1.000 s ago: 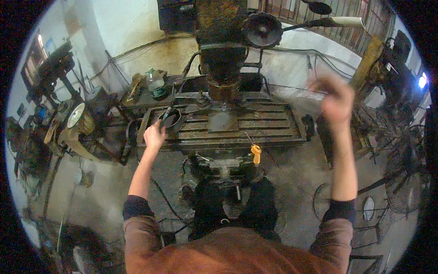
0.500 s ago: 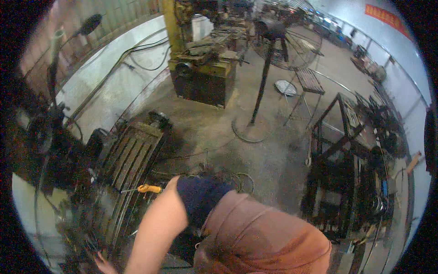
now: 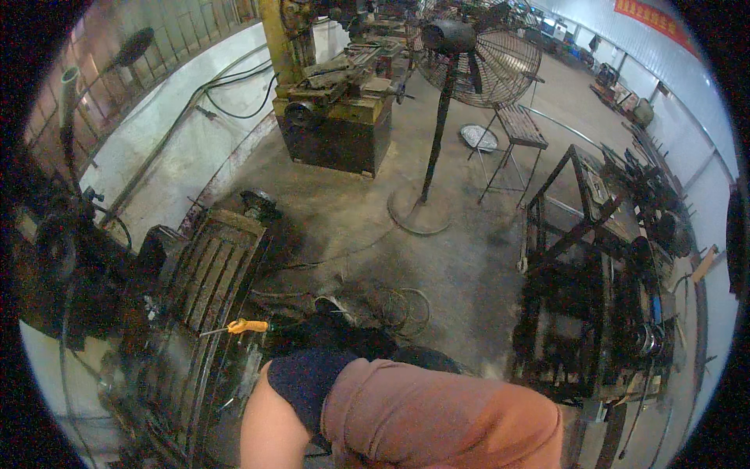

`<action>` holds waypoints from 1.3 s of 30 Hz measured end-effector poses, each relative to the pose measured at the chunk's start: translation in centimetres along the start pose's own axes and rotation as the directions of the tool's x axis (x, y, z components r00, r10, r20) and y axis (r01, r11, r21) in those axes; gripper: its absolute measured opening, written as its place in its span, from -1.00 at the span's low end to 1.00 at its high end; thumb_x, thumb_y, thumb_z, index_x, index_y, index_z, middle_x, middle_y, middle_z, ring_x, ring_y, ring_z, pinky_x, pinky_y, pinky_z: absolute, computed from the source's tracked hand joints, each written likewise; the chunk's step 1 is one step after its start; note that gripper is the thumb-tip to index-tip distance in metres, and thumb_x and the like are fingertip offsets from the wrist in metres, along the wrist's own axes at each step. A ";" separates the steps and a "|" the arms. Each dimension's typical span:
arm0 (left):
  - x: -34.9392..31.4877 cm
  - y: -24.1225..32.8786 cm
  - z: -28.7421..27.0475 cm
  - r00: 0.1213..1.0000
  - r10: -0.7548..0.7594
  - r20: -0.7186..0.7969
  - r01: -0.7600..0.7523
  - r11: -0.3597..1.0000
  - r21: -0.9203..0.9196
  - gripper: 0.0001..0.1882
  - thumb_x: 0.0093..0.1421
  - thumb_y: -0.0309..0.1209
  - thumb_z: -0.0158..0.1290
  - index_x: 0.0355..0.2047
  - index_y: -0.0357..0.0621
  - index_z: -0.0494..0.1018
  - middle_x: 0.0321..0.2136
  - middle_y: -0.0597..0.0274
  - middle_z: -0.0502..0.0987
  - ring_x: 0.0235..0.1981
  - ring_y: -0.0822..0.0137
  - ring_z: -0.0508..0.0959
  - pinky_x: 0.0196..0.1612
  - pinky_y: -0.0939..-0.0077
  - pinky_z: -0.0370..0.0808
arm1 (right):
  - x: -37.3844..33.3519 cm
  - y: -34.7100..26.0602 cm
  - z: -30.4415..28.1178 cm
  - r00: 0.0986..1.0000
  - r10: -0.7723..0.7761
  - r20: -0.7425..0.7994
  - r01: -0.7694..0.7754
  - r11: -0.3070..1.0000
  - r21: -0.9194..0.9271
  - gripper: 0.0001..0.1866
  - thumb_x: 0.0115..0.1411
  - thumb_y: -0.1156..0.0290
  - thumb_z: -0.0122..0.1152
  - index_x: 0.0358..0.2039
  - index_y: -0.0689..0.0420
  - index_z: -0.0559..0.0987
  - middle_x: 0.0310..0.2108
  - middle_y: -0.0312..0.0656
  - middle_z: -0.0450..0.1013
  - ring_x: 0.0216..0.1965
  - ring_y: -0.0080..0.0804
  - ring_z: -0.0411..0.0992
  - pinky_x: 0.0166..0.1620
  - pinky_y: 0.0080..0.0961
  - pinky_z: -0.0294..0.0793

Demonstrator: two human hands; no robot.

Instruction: The person repeatedly drills holes into small metal pieces using a drill press. They pick up each piece from a nearby bin, position it under the drill, operate the machine, then place the finished piece back into the bin. This cycle continues throughout the clip.

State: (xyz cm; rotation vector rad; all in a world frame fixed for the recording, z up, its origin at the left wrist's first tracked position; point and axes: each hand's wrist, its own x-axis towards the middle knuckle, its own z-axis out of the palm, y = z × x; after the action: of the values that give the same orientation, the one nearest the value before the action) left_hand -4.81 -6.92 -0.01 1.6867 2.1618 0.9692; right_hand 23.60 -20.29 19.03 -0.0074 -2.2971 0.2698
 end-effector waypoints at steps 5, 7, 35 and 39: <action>-0.2 0.3 0.3 1.000 0.000 0.018 0.001 1.000 -0.021 -0.43 0.09 0.00 -0.15 -0.04 -0.19 0.29 -0.08 0.02 0.33 -0.12 0.14 0.36 -0.05 0.33 0.30 | 0.1 0.2 0.5 1.000 -0.012 -0.018 0.013 0.999 0.031 -0.68 -0.20 0.21 0.19 -0.34 -0.06 0.53 -0.49 -0.22 0.45 -0.44 -0.30 0.40 -0.43 -0.38 0.38; -0.1 0.6 0.3 1.000 0.006 0.028 -0.005 0.999 -0.034 -0.43 0.09 0.00 -0.15 -0.04 -0.19 0.29 -0.08 0.02 0.33 -0.12 0.15 0.36 -0.05 0.33 0.30 | 0.0 0.2 0.4 1.000 -0.011 -0.019 0.011 1.000 0.022 -0.68 -0.19 0.21 0.19 -0.34 -0.05 0.53 -0.48 -0.21 0.45 -0.44 -0.31 0.40 -0.43 -0.39 0.38; -2.9 -7.7 -2.8 0.999 -0.035 -0.008 0.035 0.999 -0.019 -0.50 0.12 -0.09 -0.16 -0.04 -0.18 0.28 -0.08 0.05 0.33 -0.08 0.20 0.32 -0.02 0.37 0.26 | 1.1 0.9 5.8 0.997 -0.061 -0.056 0.077 0.932 0.354 -0.65 -0.15 0.21 0.20 -0.32 0.09 0.53 -0.40 -0.15 0.45 -0.40 -0.38 0.41 -0.36 -0.47 0.41; 3.5 -16.1 -1.2 0.981 0.174 0.082 -0.175 0.985 0.003 -0.51 0.13 -0.11 -0.16 -0.04 -0.18 0.28 -0.08 0.06 0.33 -0.08 0.21 0.32 -0.01 0.37 0.26 | -2.2 0.3 3.8 0.991 0.083 -0.107 0.008 0.752 0.659 -0.65 -0.14 0.21 0.20 -0.32 0.10 0.53 -0.38 -0.14 0.45 -0.39 -0.39 0.41 -0.35 -0.48 0.41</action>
State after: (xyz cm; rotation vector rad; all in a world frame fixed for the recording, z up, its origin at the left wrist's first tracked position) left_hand -19.00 -5.96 -8.39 1.9120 1.9978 0.9152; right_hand 22.28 -20.96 14.86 0.2832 -1.9551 1.0641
